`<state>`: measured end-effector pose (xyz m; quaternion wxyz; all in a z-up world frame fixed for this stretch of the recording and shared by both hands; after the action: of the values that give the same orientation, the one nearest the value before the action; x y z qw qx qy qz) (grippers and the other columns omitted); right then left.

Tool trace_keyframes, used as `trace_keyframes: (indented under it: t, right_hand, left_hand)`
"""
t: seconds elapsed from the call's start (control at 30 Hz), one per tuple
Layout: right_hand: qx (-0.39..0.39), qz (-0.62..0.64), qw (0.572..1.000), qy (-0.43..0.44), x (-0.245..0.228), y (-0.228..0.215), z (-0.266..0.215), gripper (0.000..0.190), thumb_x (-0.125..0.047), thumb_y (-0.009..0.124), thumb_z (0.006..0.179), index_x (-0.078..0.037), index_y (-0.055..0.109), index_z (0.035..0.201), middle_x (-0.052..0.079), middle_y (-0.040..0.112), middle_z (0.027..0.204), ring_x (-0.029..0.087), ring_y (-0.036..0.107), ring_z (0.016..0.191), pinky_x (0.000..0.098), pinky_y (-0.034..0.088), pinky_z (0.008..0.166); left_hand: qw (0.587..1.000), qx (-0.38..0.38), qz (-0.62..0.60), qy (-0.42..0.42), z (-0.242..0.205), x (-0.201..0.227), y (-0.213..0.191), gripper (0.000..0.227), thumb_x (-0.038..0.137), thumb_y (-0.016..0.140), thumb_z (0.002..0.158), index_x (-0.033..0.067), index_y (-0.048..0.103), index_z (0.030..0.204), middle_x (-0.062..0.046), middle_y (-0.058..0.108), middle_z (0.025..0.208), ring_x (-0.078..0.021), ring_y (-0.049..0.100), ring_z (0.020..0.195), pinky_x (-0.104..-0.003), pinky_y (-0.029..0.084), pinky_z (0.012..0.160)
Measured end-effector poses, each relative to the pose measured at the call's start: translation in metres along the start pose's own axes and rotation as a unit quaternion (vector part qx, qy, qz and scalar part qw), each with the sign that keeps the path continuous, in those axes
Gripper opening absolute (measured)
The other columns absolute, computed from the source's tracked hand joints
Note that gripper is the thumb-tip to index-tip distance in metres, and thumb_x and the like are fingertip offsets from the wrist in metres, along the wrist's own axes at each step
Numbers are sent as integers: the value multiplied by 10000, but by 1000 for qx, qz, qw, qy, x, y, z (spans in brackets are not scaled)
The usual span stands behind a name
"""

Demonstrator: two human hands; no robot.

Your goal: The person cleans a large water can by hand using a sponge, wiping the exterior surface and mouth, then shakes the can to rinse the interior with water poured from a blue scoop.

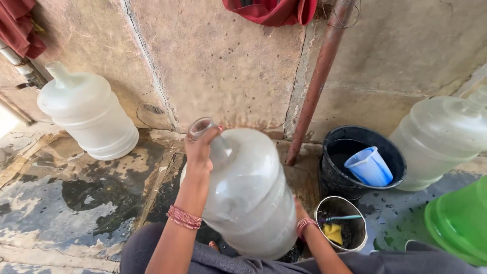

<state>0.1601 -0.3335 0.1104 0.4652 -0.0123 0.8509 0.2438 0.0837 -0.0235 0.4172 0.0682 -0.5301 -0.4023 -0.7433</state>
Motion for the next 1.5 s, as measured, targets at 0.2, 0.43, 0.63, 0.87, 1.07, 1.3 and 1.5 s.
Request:
trace_keyframes:
  t: [0.2,0.43,0.63,0.87,1.07,1.3,1.5]
  right_hand:
    - [32,123,965,-230,-138,-37,4,913,-758,324,896,-140,349,1568,169,491,1528,377,466,1414,513,415,1144]
    - [-12,67,997,-28,-4,-35,34,858,-717,306,912,-182,335,1583,126,409,1606,335,384,1482,477,305,1210]
    - [23,98,976,-194,-121,-46,26,912,-762,229,918,-149,361,1581,220,434,1571,414,432,1442,570,368,1165]
    - [75,79,994,28,1,-49,41,1069,-884,300,774,-223,259,1613,105,346,1654,340,322,1514,558,275,1216]
    - [-41,166,981,87,30,-45,62,1204,-968,274,701,-183,274,1614,150,313,1646,380,281,1514,583,226,1199]
    - [-118,194,966,-123,-100,-27,20,1178,-949,302,704,-169,304,1587,176,356,1617,431,364,1432,630,305,1113]
    - [32,213,976,45,26,-33,42,883,-729,315,904,-181,352,1595,165,431,1582,388,425,1436,572,366,1149]
  left_hand:
    - [938,-260,-97,206,-70,100,41,440,66,802,779,43,643,1188,-92,709,1090,-210,715,1087,-379,554,1069]
    - [994,-91,1,65,-33,18,57,490,90,826,682,21,629,1125,-105,699,980,-246,692,916,-460,556,924]
    - [929,-279,-60,236,-72,93,69,424,124,779,839,53,613,1223,-90,702,1061,-205,689,1050,-409,529,1081]
    - [990,-112,-5,83,-24,16,85,434,108,842,716,14,639,1089,-110,700,962,-228,685,908,-422,566,919]
    - [939,-317,10,132,-41,62,64,509,188,921,752,35,643,1150,-100,700,1051,-218,685,1047,-408,533,1035]
    - [839,-485,73,234,-112,141,88,829,395,902,811,107,514,1485,-148,571,1478,-265,622,1377,-410,486,1216]
    - [935,-179,258,167,-80,27,96,763,292,910,730,61,560,1368,-118,675,1268,-193,636,1200,-374,517,1048]
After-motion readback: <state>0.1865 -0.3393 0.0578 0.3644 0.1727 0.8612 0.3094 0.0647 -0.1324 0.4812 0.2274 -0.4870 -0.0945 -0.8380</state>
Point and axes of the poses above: each hand's wrist, its own z-axis towards the middle knuckle, its own y-axis out of the palm, x = y × z, the point moved 7 cm from there along z, towards the middle knuckle
